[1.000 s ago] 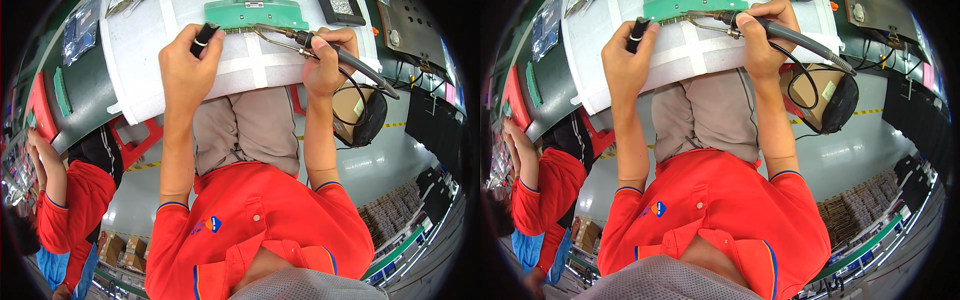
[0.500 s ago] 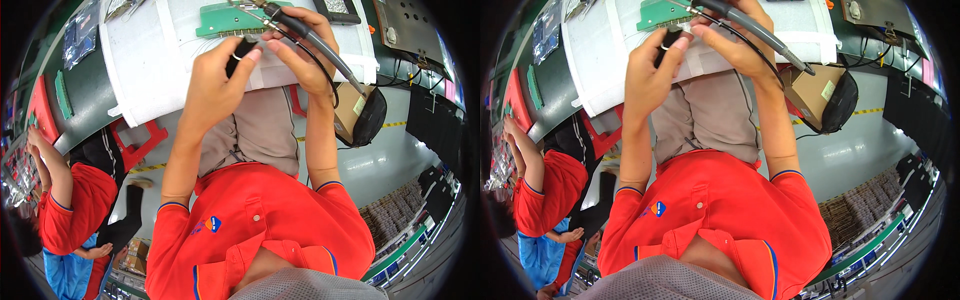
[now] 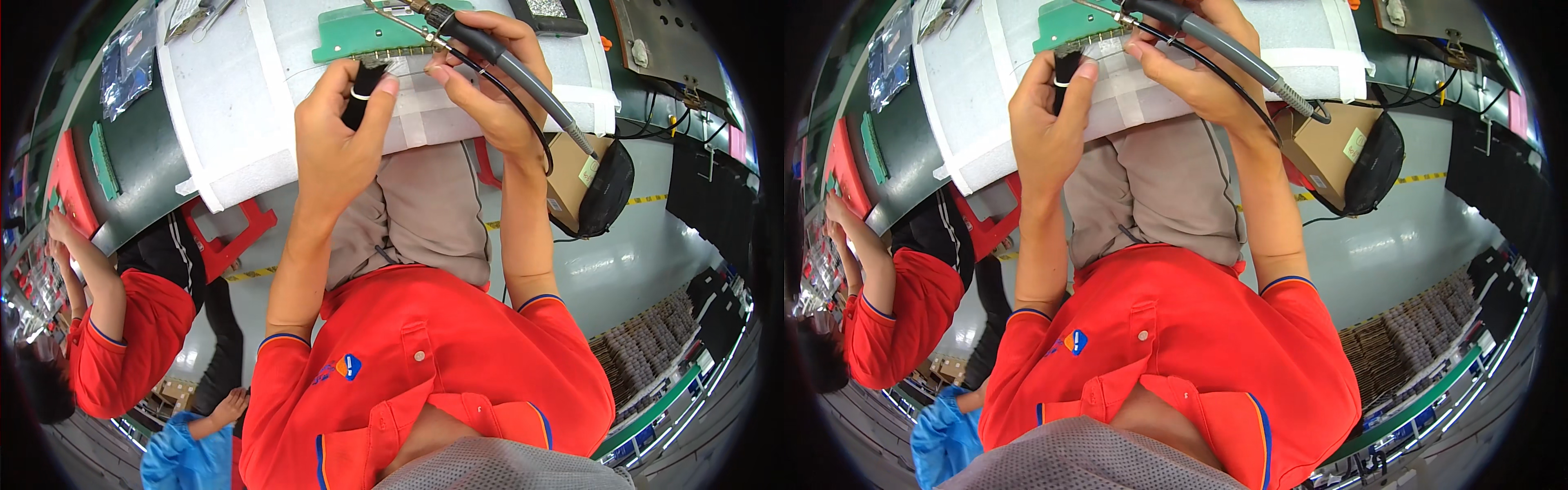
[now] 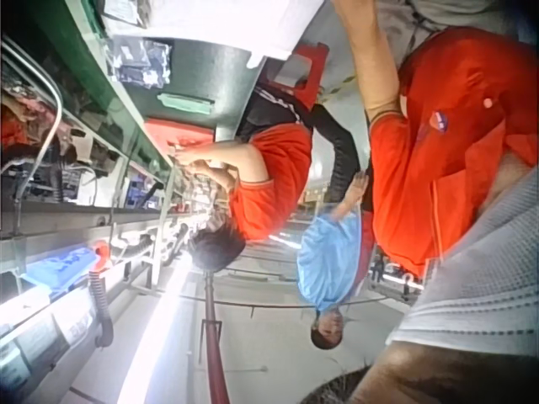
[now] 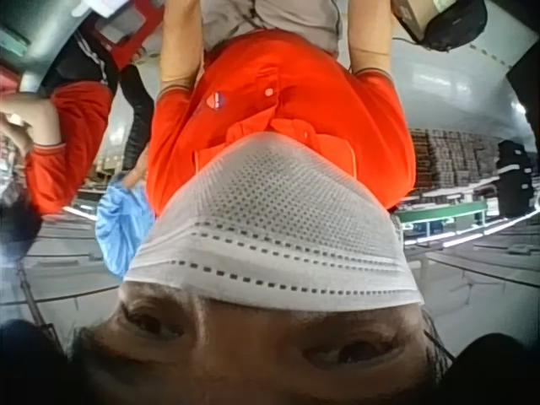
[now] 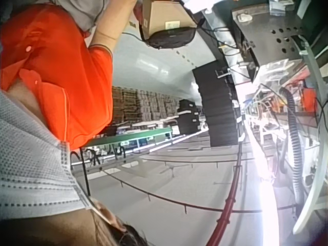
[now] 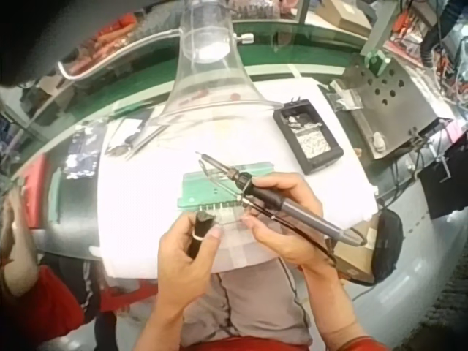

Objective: Solder electronic components onto a printed circuit board at a factory workstation.

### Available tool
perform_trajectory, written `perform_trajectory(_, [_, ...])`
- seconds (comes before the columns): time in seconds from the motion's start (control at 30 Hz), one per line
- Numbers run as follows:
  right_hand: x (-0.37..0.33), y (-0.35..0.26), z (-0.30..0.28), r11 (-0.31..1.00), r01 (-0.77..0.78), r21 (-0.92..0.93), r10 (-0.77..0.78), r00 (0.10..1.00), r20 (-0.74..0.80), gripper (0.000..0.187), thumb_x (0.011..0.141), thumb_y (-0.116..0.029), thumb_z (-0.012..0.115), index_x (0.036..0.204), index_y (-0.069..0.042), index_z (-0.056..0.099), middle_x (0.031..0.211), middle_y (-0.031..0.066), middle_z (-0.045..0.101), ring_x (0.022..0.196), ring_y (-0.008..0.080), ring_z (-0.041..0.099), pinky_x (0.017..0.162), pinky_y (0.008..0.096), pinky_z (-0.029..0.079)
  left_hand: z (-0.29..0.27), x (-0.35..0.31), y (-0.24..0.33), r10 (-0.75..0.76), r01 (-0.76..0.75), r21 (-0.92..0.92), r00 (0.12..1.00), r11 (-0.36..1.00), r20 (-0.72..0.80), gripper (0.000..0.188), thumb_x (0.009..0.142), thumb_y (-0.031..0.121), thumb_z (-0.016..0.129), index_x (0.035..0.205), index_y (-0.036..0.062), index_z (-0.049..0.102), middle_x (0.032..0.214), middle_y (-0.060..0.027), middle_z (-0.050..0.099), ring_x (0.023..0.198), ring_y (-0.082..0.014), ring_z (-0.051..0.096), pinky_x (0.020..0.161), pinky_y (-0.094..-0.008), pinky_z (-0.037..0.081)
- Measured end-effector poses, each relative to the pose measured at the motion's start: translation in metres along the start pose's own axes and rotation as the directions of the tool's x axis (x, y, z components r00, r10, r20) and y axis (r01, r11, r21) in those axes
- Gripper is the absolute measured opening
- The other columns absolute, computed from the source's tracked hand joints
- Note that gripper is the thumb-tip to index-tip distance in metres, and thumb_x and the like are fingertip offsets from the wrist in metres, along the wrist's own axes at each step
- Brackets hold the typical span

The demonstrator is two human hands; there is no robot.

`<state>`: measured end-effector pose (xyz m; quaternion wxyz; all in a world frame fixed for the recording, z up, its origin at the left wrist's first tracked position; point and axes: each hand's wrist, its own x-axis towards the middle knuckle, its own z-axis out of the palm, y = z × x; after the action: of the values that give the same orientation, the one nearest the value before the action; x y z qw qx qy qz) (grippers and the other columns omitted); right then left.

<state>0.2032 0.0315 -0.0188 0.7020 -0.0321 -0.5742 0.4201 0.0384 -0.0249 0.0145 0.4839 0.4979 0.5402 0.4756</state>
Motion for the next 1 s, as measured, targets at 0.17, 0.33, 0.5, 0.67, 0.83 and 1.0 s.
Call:
perform_trajectory(0.17, [0.015,-0.043,0.021,0.696,-0.646,-0.314,0.571,0.762,-0.305,0.045,0.077,0.007,0.071,0.117,0.003,0.052,0.103,0.0102,0.06,0.089,0.0126,0.062,0.082,0.0253,0.051,-0.007,0.0,0.004,-0.041,0.041,-0.037,0.999,0.998,-0.006,0.013,0.091,0.009,0.065,0.092,-0.0025,0.059,0.074,0.0031,0.056,0.064,-0.0028,0.044,0.055,-0.0198,0.035])
perform_trajectory(0.33, [0.015,-0.041,0.02,0.699,-0.634,-0.331,0.566,0.773,-0.285,0.044,0.078,0.006,0.07,0.117,0.003,0.052,0.103,0.0102,0.061,0.089,0.0124,0.062,0.082,0.0256,0.051,-0.011,0.001,0.0,-0.021,0.018,-0.071,0.999,0.997,-0.034,0.012,0.09,0.008,0.065,0.092,-0.0023,0.06,0.074,0.0038,0.055,0.065,-0.0026,0.044,0.055,-0.0192,0.035])
perform_trajectory(0.5, [0.013,-0.038,0.02,0.696,-0.65,-0.305,0.568,0.758,-0.32,0.044,0.078,0.006,0.07,0.118,0.003,0.051,0.103,0.0106,0.061,0.089,0.0131,0.062,0.082,0.0265,0.051,-0.023,0.008,0.005,-0.01,0.017,0.082,0.996,0.996,-0.084,0.01,0.089,0.007,0.066,0.088,-0.0013,0.061,0.07,0.0048,0.054,0.062,-0.0014,0.043,0.053,-0.0184,0.032])
perform_trajectory(0.67, [-0.014,-0.029,-0.004,0.735,-0.519,-0.436,0.352,0.842,-0.409,0.028,0.083,-0.004,0.067,0.109,0.003,0.058,0.091,0.0079,0.061,0.075,0.0099,0.058,0.071,0.0209,0.048,-0.017,0.017,-0.001,0.154,-0.126,0.238,0.983,0.963,-0.104,0.009,0.085,0.007,0.067,0.083,-0.0001,0.061,0.061,0.0045,0.052,0.055,-0.001,0.041,0.048,-0.0196,0.03])
perform_trajectory(0.83, [-0.016,-0.024,0.003,0.836,-0.38,-0.396,0.105,0.819,-0.564,0.014,0.074,0.0,0.057,0.087,0.004,0.054,0.077,0.0092,0.056,0.06,0.0113,0.051,0.057,0.0233,0.046,-0.012,0.022,-0.01,0.199,-0.144,0.372,0.973,0.917,-0.115,0.011,0.08,0.008,0.07,0.078,0.0003,0.062,0.051,0.0017,0.047,0.047,-0.0032,0.04,0.045,-0.022,0.031])
perform_trajectory(1.0, [-0.005,-0.039,0.002,0.819,-0.432,-0.378,0.182,0.819,-0.544,0.011,0.073,0.0,0.055,0.082,0.002,0.05,0.068,0.0089,0.051,0.055,0.0118,0.046,0.055,0.0228,0.044,-0.014,0.021,-0.007,0.189,-0.132,0.387,0.975,0.913,-0.113,0.01,0.08,0.007,0.069,0.079,0.0001,0.063,0.052,0.001,0.048,0.047,-0.0033,0.041,0.046,-0.0219,0.032])
